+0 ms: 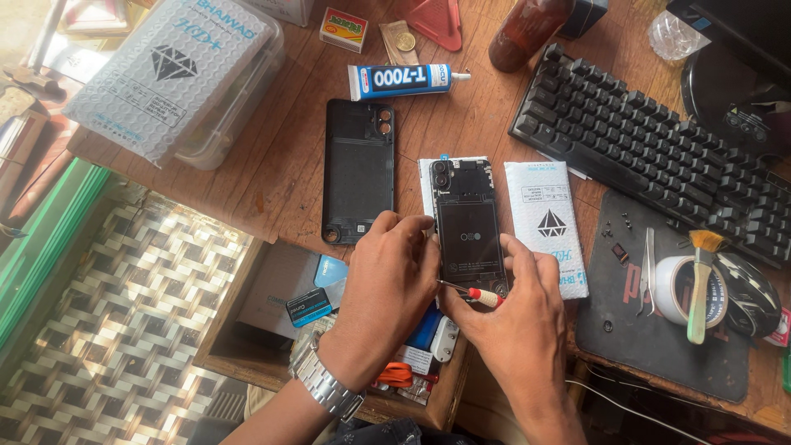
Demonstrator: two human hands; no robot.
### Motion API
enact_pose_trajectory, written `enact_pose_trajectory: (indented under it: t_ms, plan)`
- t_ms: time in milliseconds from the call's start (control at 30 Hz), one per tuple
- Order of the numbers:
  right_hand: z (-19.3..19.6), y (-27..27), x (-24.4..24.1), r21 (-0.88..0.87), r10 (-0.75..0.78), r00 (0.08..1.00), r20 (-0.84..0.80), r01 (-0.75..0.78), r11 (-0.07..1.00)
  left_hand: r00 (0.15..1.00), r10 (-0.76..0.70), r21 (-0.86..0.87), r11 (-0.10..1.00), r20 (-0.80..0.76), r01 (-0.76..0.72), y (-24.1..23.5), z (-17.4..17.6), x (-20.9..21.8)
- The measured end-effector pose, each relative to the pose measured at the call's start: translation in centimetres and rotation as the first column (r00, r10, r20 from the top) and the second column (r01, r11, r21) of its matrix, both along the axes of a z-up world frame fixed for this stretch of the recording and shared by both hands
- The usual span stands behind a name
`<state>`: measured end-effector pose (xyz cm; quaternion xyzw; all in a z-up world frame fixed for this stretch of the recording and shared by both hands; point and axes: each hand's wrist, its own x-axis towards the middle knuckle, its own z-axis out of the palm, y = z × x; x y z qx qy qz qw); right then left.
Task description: The person removes the back cover from a smartphone, then uses a red-handled screwdriver to unscrew and remove components from the camera module area. The person continues to remove screws from the phone's internal frame and places them on the work surface.
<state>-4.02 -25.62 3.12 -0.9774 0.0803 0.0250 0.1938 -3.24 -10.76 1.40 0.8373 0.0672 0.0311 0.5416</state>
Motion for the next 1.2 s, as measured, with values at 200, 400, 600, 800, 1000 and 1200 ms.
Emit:
enact_pose_trajectory:
  t_ms: [200, 400, 600, 800, 1000, 1200]
  plan:
    - [0.5, -0.5, -0.4, -0.03, 0.037, 0.995, -0.098, -0.04, 0.999, 0.996, -0.056, 0.055, 0.997, -0.069, 0.06, -0.2, 0.5, 0.1]
    - [0.4, -0.7, -0.1, 0.062, -0.001, 0.974, -0.226, 0.015, 0.998, 0.996, -0.08, 0.153, 0.985, 0.032, 0.074, -0.3, 0.3, 0.9]
    - [-0.3, -0.5, -0.5, 0.121, 0.065, 0.997, -0.042, -0.06, 0.991, 0.991, -0.119, 0.258, 0.961, 0.059, 0.1, 0.4, 0.5, 1.9]
    - [-0.5, -1.1, 0.3, 0.099, 0.084, 0.989, -0.123, -0.072, 0.992, 0.955, 0.126, 0.564, 0.783, 0.268, -0.262, 3.9, 1.0, 2.4]
    - [-0.1, -0.8, 1.0, 0.093, 0.122, 0.982, -0.145, -0.11, 0.99, 0.99, 0.031, 0.511, 0.854, 0.136, -0.097, 6.4, 0.2, 1.8]
    - [-0.6, -0.9, 1.2, 0.128, 0.166, 0.983, -0.076, -0.155, 0.98, 0.993, -0.025, 0.435, 0.9, 0.112, -0.027, 6.5, -0.4, 1.9]
